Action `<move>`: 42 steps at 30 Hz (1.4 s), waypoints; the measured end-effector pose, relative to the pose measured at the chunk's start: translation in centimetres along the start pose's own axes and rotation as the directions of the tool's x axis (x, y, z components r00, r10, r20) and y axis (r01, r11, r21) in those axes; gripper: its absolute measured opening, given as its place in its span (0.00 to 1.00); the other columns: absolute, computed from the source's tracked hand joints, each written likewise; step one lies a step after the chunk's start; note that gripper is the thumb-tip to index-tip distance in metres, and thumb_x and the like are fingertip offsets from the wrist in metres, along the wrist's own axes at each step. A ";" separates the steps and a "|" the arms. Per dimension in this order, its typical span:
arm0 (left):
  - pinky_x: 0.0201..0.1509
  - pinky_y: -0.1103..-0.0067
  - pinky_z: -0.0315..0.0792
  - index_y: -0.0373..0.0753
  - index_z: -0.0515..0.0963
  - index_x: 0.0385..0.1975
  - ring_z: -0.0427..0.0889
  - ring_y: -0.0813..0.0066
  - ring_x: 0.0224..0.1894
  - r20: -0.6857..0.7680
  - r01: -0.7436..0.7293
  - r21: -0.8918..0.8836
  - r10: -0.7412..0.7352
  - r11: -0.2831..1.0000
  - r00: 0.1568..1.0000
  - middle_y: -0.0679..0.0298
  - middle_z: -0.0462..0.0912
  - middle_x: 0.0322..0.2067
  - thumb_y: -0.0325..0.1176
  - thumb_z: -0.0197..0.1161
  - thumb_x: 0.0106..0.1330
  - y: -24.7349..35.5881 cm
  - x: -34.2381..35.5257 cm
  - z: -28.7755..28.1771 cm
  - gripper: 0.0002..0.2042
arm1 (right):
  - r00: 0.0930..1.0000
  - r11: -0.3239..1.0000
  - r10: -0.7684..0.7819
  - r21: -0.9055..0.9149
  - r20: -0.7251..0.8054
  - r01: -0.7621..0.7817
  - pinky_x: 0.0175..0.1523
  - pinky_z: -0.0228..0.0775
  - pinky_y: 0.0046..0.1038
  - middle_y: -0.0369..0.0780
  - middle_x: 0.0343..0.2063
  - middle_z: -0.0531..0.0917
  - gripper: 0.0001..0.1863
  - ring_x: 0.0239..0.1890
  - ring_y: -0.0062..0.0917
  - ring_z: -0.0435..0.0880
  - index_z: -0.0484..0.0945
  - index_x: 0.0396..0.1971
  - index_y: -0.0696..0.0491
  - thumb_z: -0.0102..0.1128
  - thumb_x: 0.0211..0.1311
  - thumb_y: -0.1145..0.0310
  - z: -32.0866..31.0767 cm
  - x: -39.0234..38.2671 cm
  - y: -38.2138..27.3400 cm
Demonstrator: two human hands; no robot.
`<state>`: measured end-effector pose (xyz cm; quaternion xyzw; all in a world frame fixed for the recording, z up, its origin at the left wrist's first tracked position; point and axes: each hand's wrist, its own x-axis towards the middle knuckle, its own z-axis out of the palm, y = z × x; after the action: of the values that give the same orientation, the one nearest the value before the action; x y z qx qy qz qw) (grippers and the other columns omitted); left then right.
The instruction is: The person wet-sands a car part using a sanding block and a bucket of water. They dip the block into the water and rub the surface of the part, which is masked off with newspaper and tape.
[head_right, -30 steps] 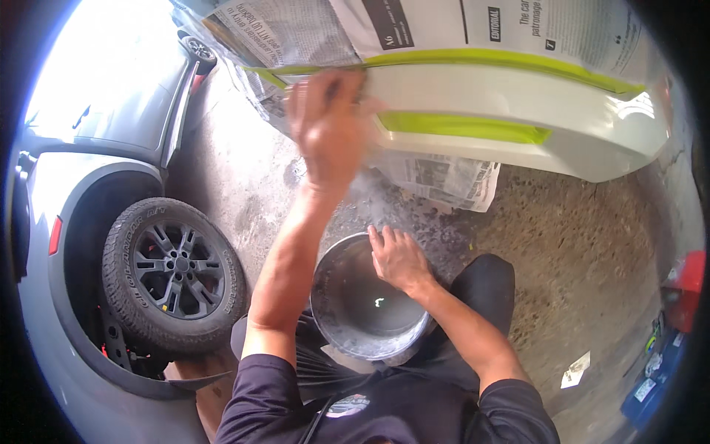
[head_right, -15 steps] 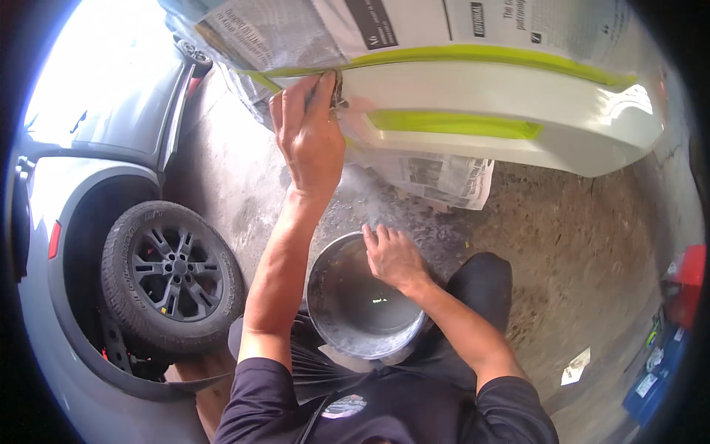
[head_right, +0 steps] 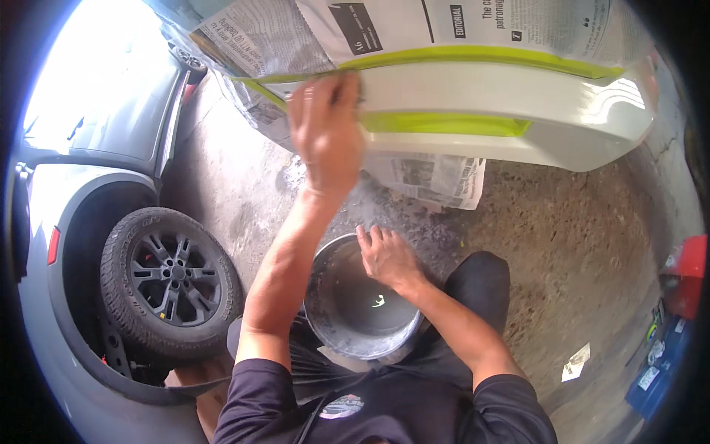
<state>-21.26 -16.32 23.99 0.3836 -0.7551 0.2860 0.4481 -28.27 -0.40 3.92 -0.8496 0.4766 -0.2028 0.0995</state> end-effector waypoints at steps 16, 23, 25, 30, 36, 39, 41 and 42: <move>0.51 0.76 0.81 0.29 0.85 0.55 0.87 0.73 0.44 0.681 0.887 -0.439 -0.697 -0.145 0.223 0.59 0.88 0.46 0.21 0.65 0.73 4.1 -13.4 -7.0 0.13 | 0.881 0.983 -0.069 0.117 -0.468 0.139 0.76 0.67 0.50 0.56 0.70 0.74 0.34 0.74 0.53 0.73 0.72 0.72 0.62 0.64 0.64 0.74 -9.7 1.0 0.2; 0.56 0.80 0.79 0.29 0.80 0.63 0.86 0.77 0.50 0.788 0.669 -0.532 -0.592 -0.519 0.168 0.61 0.88 0.50 0.28 0.61 0.80 4.4 -12.1 -7.9 0.17 | 0.901 0.940 -0.337 -0.144 -0.274 0.308 0.77 0.69 0.50 0.58 0.70 0.75 0.33 0.74 0.53 0.75 0.72 0.72 0.65 0.61 0.67 0.73 -13.5 2.7 1.2; 0.56 0.79 0.79 0.28 0.78 0.66 0.86 0.76 0.50 0.816 0.612 -0.545 -0.529 -0.573 0.232 0.60 0.88 0.51 0.30 0.61 0.81 4.1 -11.8 -8.5 0.19 | 0.876 0.910 -0.413 -0.158 -0.249 0.384 0.77 0.69 0.50 0.57 0.69 0.77 0.32 0.73 0.52 0.76 0.73 0.71 0.64 0.60 0.66 0.74 -15.6 3.2 1.8; 0.55 0.77 0.81 0.31 0.75 0.71 0.88 0.75 0.47 0.820 0.638 -0.564 -0.447 -0.524 0.357 0.57 0.89 0.51 0.35 0.59 0.84 3.2 -10.2 -9.8 0.21 | 0.761 0.778 -0.594 -0.427 -0.262 0.460 0.76 0.70 0.48 0.54 0.66 0.81 0.29 0.71 0.48 0.79 0.78 0.65 0.65 0.59 0.65 0.70 -23.4 6.2 4.5; 0.56 0.68 0.83 0.32 0.81 0.64 0.91 0.63 0.48 0.710 0.932 -0.145 -0.622 0.331 0.331 0.50 0.92 0.46 0.42 0.69 0.77 -5.2 -20.0 -6.6 0.24 | 0.798 0.576 -0.600 -0.721 -0.051 0.386 0.80 0.65 0.48 0.51 0.70 0.78 0.30 0.75 0.45 0.75 0.78 0.66 0.63 0.60 0.64 0.70 -26.3 10.1 8.5; 0.58 0.63 0.82 0.33 0.84 0.61 0.91 0.52 0.54 0.775 0.890 0.087 -0.592 0.448 0.223 0.42 0.91 0.48 0.49 0.70 0.74 -7.3 -25.5 -7.8 0.26 | 0.876 0.701 -0.468 -0.653 -0.119 0.286 0.82 0.63 0.47 0.51 0.73 0.75 0.30 0.77 0.45 0.73 0.77 0.67 0.64 0.59 0.65 0.70 -27.6 7.4 10.9; 0.60 0.61 0.81 0.33 0.84 0.60 0.90 0.48 0.56 0.841 0.891 0.139 -0.527 0.433 0.125 0.39 0.90 0.50 0.52 0.68 0.75 -7.5 -27.5 -7.9 0.27 | 0.870 0.647 -0.478 -0.719 -0.123 0.254 0.83 0.61 0.46 0.51 0.73 0.75 0.30 0.77 0.45 0.72 0.77 0.67 0.65 0.59 0.66 0.70 -28.2 5.9 12.9; 0.61 0.61 0.80 0.32 0.84 0.60 0.90 0.47 0.56 0.859 0.898 0.126 -0.499 0.422 0.114 0.41 0.91 0.48 0.57 0.63 0.77 -7.2 -29.2 -7.5 0.30 | 0.863 0.623 -0.490 -0.742 -0.125 0.246 0.83 0.60 0.45 0.51 0.73 0.75 0.30 0.77 0.45 0.72 0.76 0.68 0.66 0.59 0.66 0.70 -28.2 5.8 13.5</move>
<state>-2.90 -5.01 1.67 0.6730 -0.6155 -0.3557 0.2042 -48.35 -11.71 25.80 -0.8577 0.3396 -0.1545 -0.3539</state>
